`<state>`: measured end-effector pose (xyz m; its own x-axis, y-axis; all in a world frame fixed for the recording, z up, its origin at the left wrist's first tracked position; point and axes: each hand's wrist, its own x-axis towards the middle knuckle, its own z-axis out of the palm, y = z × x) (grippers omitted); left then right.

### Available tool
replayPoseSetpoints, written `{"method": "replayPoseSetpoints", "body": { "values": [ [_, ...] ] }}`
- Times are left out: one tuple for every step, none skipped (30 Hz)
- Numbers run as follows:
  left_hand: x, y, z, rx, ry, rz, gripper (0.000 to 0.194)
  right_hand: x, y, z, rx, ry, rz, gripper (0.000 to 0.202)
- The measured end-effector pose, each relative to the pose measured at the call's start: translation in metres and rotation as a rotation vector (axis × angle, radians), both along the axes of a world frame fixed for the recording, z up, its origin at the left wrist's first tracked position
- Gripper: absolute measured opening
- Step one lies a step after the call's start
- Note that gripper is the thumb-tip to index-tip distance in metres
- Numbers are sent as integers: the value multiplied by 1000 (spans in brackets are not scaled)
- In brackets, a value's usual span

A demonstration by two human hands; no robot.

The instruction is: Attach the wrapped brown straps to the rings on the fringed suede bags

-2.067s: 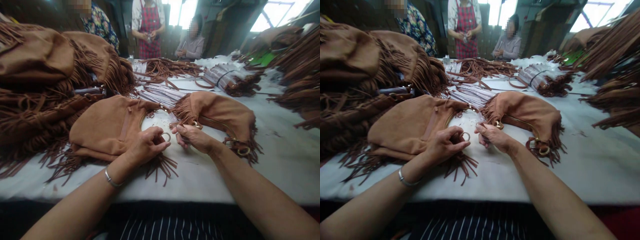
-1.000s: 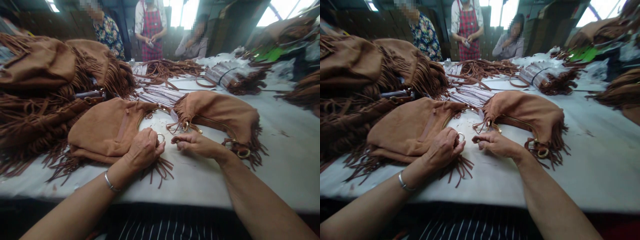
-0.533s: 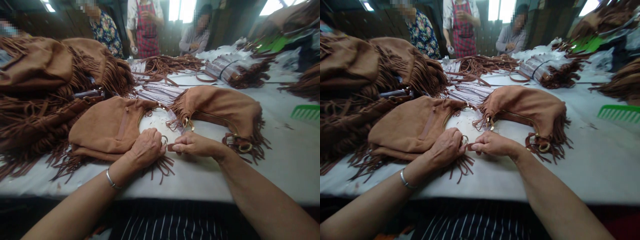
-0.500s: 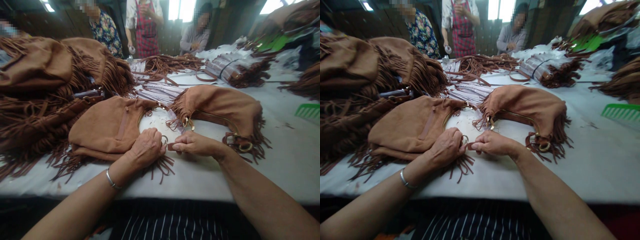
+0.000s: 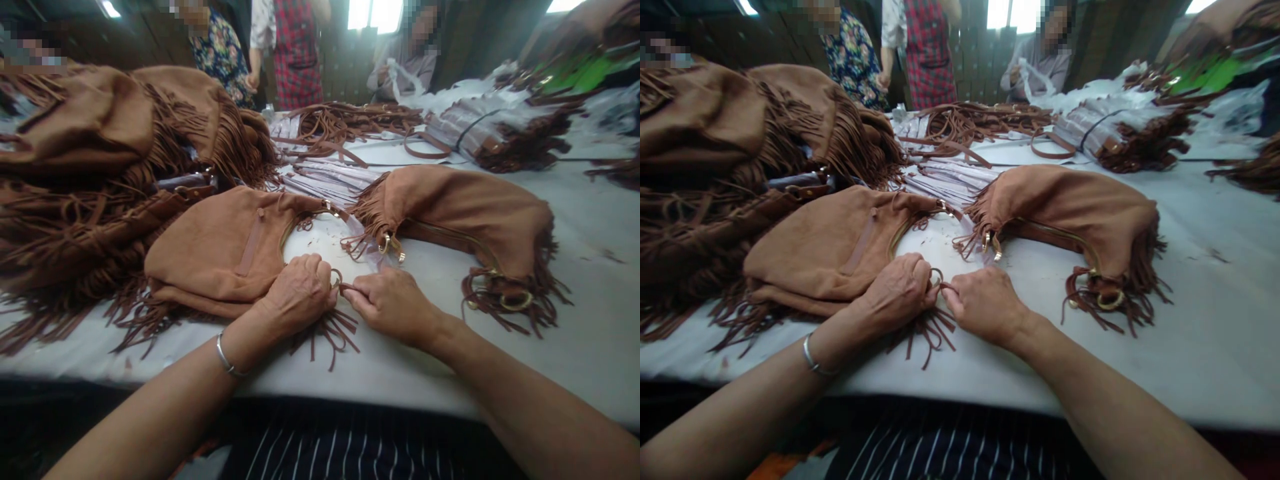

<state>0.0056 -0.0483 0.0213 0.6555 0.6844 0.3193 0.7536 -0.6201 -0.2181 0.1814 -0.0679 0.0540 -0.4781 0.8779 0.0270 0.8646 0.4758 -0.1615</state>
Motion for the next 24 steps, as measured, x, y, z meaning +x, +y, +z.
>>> {"method": "replayPoseSetpoints", "body": {
  "values": [
    [0,0,0,-10,14,9,16,-3,-3,-1,40,-24,-17,36],
    [0,1,0,-19,23,16,16,-6,-5,-2,64,-36,-24,35],
    [-1,1,1,-25,27,19,16,-8,-6,-3,81,-40,-25,35],
    [-1,1,1,-28,27,19,15,-9,-7,-4,94,-37,-21,35],
    [-1,1,1,-31,25,19,14,-10,-8,-6,104,-28,-18,35],
    [0,1,1,-33,20,19,14,-10,-8,-8,114,-17,-16,35],
    [0,1,1,-35,14,17,13,-10,-9,-9,124,-7,-20,35],
    [0,1,2,-38,10,16,14,-10,-9,-10,134,0,-25,35],
    [0,1,3,-46,7,15,14,-11,-9,-12,146,4,-33,35],
    [0,1,4,-56,6,17,14,-11,-9,-12,158,7,-39,35],
    [0,1,5,-68,5,19,14,-11,-9,-13,170,8,-43,35],
    [1,1,6,-83,5,23,13,-12,-9,-13,179,11,-42,35],
    [1,1,7,-99,6,27,13,-12,-9,-13,185,15,-41,35],
    [1,1,7,-111,6,30,13,-13,-9,-13,185,21,-40,35],
    [1,1,8,-118,3,31,13,-13,-9,-13,180,28,-42,35],
    [1,1,8,-119,-2,31,13,-13,-9,-13,174,33,-44,35],
    [1,1,8,-118,-9,30,14,-13,-8,-13,172,37,-47,35],
    [1,2,7,-116,-16,28,14,-13,-8,-13,177,37,-50,35],
    [1,2,7,-115,-20,22,14,-13,-7,-12,187,33,-48,35],
    [1,3,7,-116,-22,16,14,-13,-7,-12,200,26,-44,35],
    [1,4,6,-119,-22,6,14,-13,-6,-12,216,18,-38,34],
    [1,5,6,-125,-20,-10,14,-14,-6,-12,231,9,-33,34],
    [1,6,6,-135,-16,-33,14,-15,-5,-12,246,-2,-31,34],
    [2,7,6,-150,-10,-57,14,-16,-5,-11,259,-15,-35,35]
  ]
}}
